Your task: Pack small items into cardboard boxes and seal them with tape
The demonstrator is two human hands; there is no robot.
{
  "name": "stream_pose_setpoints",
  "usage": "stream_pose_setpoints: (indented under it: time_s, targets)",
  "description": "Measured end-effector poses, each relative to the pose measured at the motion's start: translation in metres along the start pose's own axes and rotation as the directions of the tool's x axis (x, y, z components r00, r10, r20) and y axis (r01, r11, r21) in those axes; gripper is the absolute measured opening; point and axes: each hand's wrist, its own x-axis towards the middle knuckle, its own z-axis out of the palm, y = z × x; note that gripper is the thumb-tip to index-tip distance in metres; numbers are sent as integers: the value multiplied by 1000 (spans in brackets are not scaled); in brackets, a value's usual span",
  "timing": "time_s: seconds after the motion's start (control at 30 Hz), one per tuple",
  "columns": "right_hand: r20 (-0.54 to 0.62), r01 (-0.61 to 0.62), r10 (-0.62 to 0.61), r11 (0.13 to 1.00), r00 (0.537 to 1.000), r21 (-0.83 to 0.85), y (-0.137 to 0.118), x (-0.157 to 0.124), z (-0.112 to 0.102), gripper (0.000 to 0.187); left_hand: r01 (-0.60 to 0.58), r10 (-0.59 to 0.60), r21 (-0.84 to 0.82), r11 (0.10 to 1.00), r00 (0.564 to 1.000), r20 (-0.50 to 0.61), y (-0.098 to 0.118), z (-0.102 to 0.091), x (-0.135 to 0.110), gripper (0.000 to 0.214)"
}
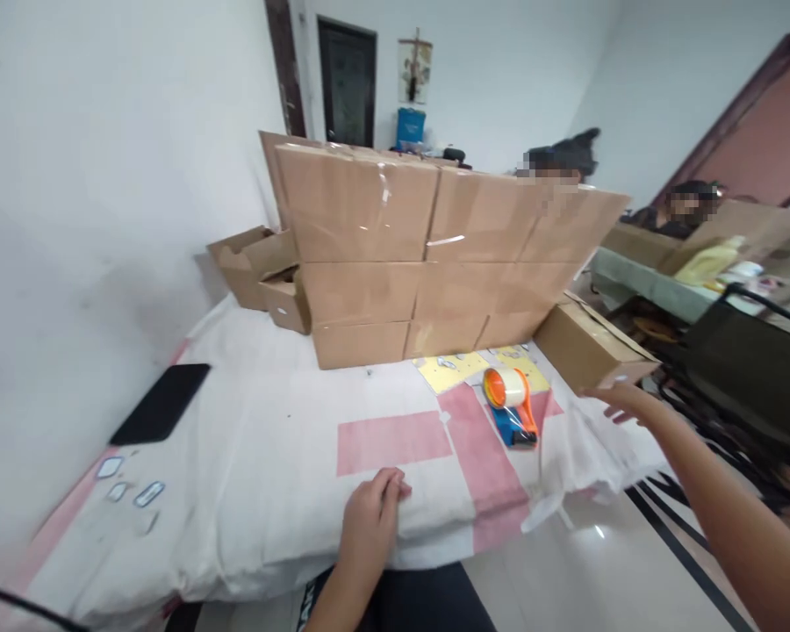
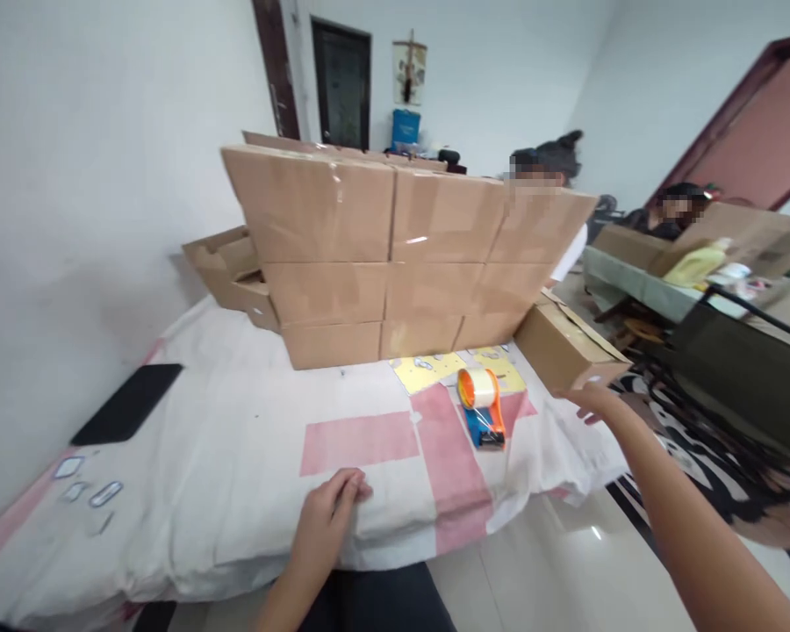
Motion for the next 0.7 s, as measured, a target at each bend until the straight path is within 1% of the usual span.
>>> stream_pose_setpoints:
  time_s: [0.03, 0.07, 0.1, 0.13, 0.17, 0.2, 0.23, 0.27, 0.3, 0.33, 0.4, 0.47, 0.5, 0.53, 0.57, 0.6, 0.67, 0.7]
  targets:
    - [91, 1, 3, 999, 996, -44, -21, -8, -5, 29, 43, -43, -10, 999, 999, 11, -6, -20, 12, 32]
    - [162, 32, -19, 996, 987, -78, -45, -18, -8, 35, 69, -69, 12, 998, 997, -18, -12, -43, 28, 29]
    - [220, 100, -77, 990, 972, -95, -73, -32, -8, 38, 71, -67, 54, 996, 995, -73, -20, -67, 46, 28]
    - [251, 180, -154, 980, 956, -84, -105, -49, -5, 38, 76, -66, 77, 994, 990, -128, -29, -90, 68, 31]
    - [277, 276, -251, 960, 928, -54, -140, -68, 1, 33, 95, -81, 76, 993, 982, -173, -39, -112, 91, 35]
    - [315, 429, -409, 903, 857, 6, -179, -90, 11, 30, 119, -101, 72, 990, 970, -219, -49, -131, 114, 36]
    - [362, 549, -540, 831, 760, 89, -219, -114, 24, 29, 140, -120, 61, 988, 959, -255, -60, -147, 135, 36]
    - [415, 627, -637, 757, 649, 181, -261, -137, 40, 30, 159, -141, 41, 986, 950, -280, -71, -159, 154, 34]
    - [441, 693, -716, 677, 542, 247, -302, -160, 57, 29, 171, -160, 14, 985, 941, -298, -82, -168, 169, 32]
    - [441, 755, -776, 595, 451, 275, -343, -181, 75, 26, 177, -174, -19, 984, 934, -313, -93, -174, 181, 30]
    - [351, 881, -876, 421, 331, 218, -419, -212, 114, 20, 174, -194, -90, 981, 922, -335, -111, -179, 194, 29]
    - [302, 953, -915, 299, 269, 58, -492, -227, 153, 23, 159, -201, -147, 976, 918, -342, -125, -179, 198, 28]
    - [287, 960, -921, 278, 265, 7, -527, -228, 171, 26, 150, -199, -166, 975, 919, -339, -130, -179, 198, 27]
    - [279, 948, -910, 319, 307, -1, -562, -226, 188, 30, 142, -196, -178, 974, 923, -332, -133, -179, 199, 26]
    - [272, 920, -888, 391, 371, 24, -596, -222, 203, 37, 135, -191, -185, 973, 927, -324, -136, -178, 199, 24]
    - [265, 900, -873, 434, 409, 40, -628, -215, 216, 45, 130, -186, -189, 973, 931, -314, -137, -178, 199, 23]
    - [245, 862, -852, 497, 462, 103, -685, -200, 236, 56, 129, -181, -189, 974, 939, -292, -139, -179, 200, 22]
    - [227, 846, -849, 513, 476, 146, -709, -192, 244, 56, 133, -182, -185, 974, 943, -280, -140, -179, 201, 22]
